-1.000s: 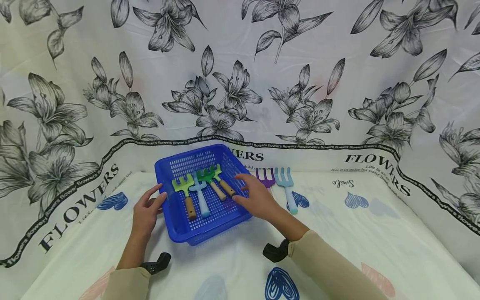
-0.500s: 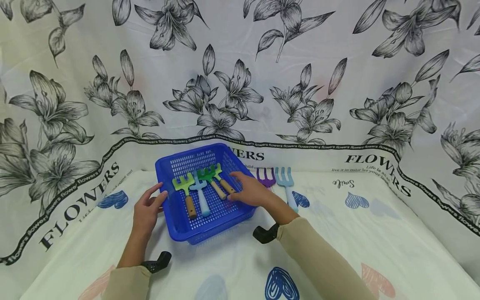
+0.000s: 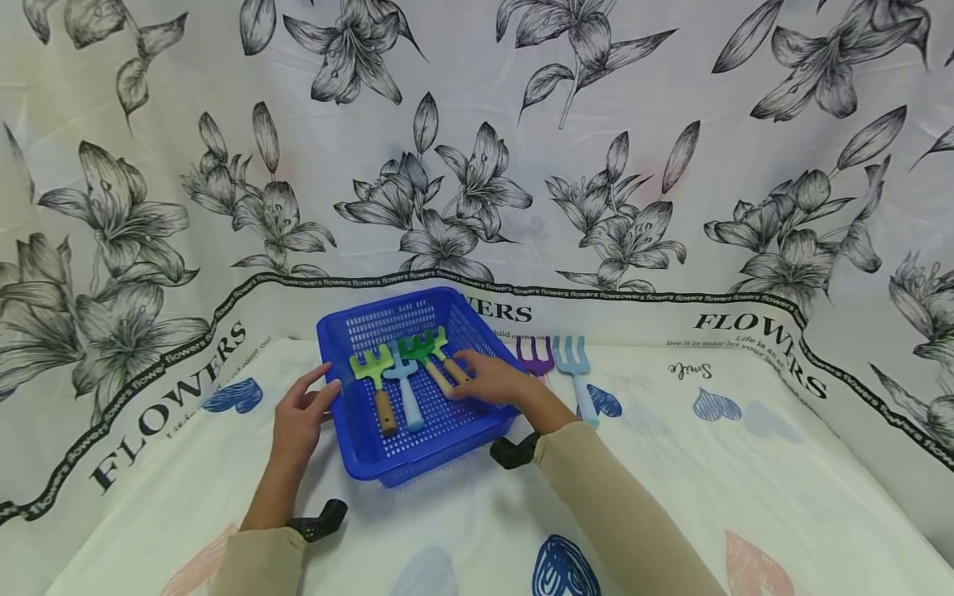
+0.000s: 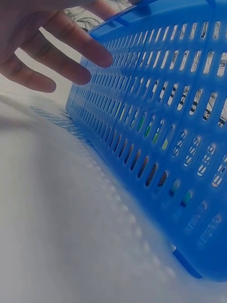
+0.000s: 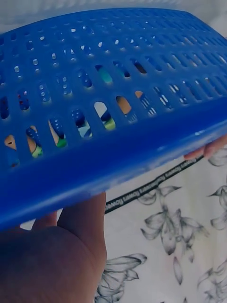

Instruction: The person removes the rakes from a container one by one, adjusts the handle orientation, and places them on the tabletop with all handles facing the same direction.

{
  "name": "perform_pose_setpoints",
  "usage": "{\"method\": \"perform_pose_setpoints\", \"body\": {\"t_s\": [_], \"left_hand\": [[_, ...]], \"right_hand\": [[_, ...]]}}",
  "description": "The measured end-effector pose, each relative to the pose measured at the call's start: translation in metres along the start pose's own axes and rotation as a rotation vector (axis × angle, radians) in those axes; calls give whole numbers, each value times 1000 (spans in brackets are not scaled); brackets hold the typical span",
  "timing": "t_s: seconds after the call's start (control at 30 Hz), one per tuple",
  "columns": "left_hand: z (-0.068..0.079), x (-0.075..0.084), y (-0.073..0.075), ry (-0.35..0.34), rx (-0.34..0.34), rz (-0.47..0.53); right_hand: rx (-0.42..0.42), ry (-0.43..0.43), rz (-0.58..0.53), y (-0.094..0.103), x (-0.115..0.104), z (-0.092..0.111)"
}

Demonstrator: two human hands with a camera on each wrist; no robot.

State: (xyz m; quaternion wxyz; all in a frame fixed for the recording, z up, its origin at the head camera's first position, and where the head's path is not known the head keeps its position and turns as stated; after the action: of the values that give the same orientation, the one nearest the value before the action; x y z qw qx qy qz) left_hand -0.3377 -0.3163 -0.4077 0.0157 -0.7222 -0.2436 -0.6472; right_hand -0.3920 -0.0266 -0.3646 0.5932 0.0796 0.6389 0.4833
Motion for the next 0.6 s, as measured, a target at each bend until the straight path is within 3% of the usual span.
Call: {"method": "perform_pose_setpoints", "body": {"t_s": [0.2,0.47,0.6], "left_hand": [[-1,0,-1,-14,-2,0],[0,-1,-1,-19,4,-11],[0,-1,-1,-12,7,-15]], "right_hand": [[-68,-52,19,-8,5,-5],[-149,-60,106,-18,6,-8],[-163,-75,86,-19,7,-7]]}}
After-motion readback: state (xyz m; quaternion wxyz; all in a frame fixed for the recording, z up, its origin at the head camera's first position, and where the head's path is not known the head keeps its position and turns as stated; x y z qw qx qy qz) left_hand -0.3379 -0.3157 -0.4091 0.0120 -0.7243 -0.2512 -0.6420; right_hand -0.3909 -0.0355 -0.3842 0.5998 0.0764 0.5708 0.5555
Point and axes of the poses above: each hand's wrist, its own z-axis away from the middle knuckle, its own y-axis out of the back of the hand, x = y × z, the point moved 9 cm from there along -z, towards the middle knuckle, and after that the axes turned 3 degrees about -x, right-handed, at the moved point
